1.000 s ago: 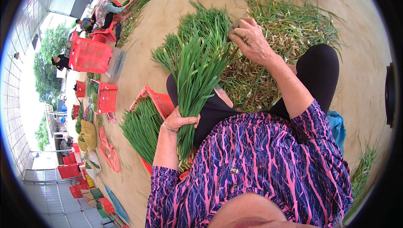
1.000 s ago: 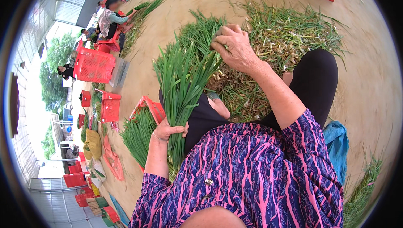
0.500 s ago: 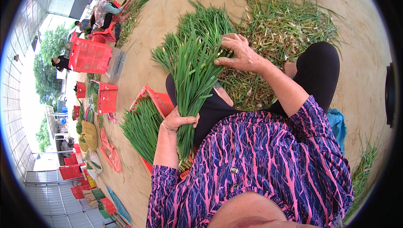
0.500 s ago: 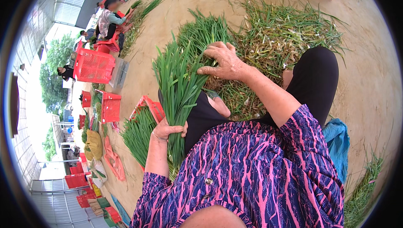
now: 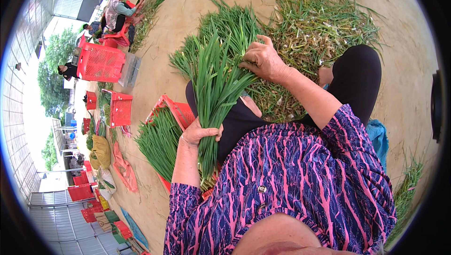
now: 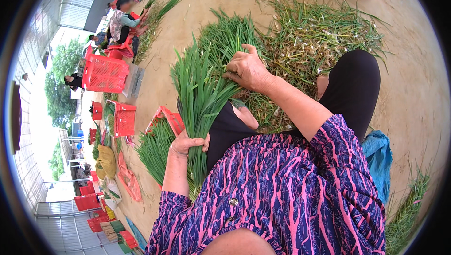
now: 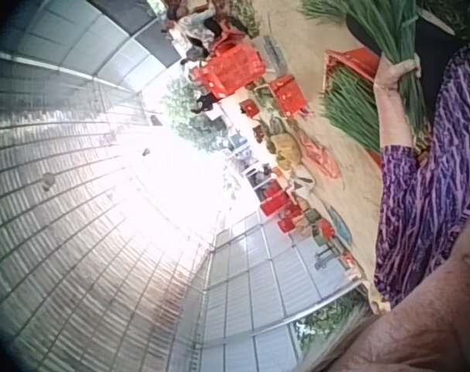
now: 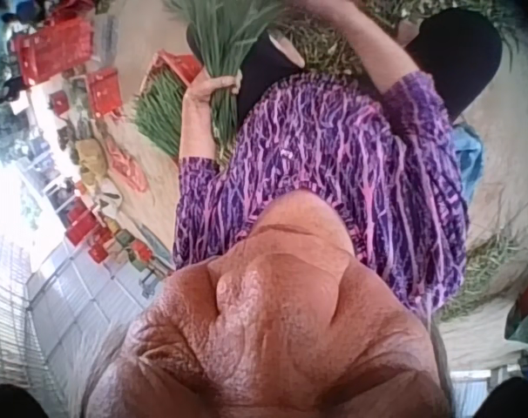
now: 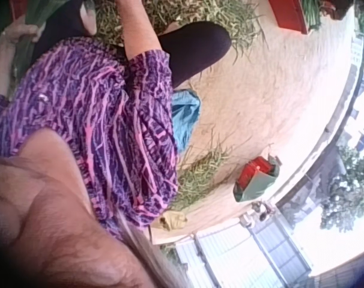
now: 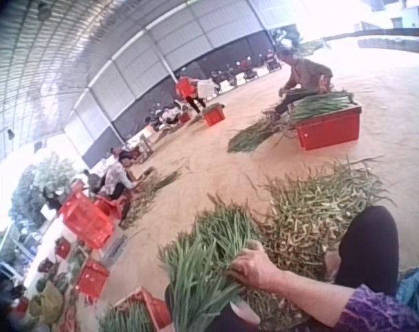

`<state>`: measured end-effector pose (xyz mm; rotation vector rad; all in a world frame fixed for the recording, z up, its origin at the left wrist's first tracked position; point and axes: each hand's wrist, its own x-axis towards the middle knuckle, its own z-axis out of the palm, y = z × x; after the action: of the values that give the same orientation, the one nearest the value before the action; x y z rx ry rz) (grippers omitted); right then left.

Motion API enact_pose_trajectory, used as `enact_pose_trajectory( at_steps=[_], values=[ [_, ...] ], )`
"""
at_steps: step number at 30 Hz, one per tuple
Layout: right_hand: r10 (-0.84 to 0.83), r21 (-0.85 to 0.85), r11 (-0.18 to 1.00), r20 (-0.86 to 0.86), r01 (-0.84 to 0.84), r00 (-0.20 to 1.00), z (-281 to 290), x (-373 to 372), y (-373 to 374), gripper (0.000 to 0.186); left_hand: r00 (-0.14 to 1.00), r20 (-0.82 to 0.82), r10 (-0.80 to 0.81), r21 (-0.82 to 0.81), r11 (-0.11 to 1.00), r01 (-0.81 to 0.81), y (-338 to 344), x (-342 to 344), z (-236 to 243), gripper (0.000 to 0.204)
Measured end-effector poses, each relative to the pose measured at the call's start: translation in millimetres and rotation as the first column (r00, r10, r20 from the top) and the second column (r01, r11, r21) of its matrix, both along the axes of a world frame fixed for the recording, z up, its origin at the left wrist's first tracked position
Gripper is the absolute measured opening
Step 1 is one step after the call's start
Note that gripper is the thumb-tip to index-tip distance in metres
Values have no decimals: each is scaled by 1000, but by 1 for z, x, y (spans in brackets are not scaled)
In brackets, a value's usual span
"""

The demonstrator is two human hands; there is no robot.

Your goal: The person sorts bunches of green vegetables by hand, removing wilted leaves and arranging the bunches before placing them into a plastic crate.

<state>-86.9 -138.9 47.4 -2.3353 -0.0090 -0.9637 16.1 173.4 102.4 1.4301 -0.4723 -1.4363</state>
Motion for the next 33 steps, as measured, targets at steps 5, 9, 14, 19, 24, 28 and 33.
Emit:
enact_pose_trajectory(
  at_steps=[5, 9, 14, 19, 24, 28, 33],
  values=[
    [-109, -79, 991, 20, 110, 994, -7, 5, 1, 15, 998, -64, -11, -45, 999, 8, -5, 4, -5, 34],
    [-260, 128, 960, 60, 250, 964, -23, 15, -15, 18, 995, -88, -35, -73, 997, 29, -11, 6, -5, 31],
    [-540, 328, 729, -264, 601, 799, -9, -24, -112, 21, 992, -129, -4, -106, 994, -9, 6, 9, -9, 31],
    [-652, 136, 751, 1, 646, 758, 11, -27, -105, 18, 988, -157, -6, -95, 995, -9, 4, 11, -10, 33],
    [-289, 108, 955, 134, 276, 948, 53, -18, -54, 14, 991, -134, -11, -79, 997, 0, 7, 10, -9, 33],
    [-120, 29, 992, -19, 121, 993, 54, -14, -28, 23, 990, -137, -29, -75, 997, 19, 2, 10, -6, 34],
    [17, 82, 997, -259, 4, 966, 40, -12, -7, 49, 988, -149, -39, -57, 998, 31, 1, 10, -5, 38]
  ],
)
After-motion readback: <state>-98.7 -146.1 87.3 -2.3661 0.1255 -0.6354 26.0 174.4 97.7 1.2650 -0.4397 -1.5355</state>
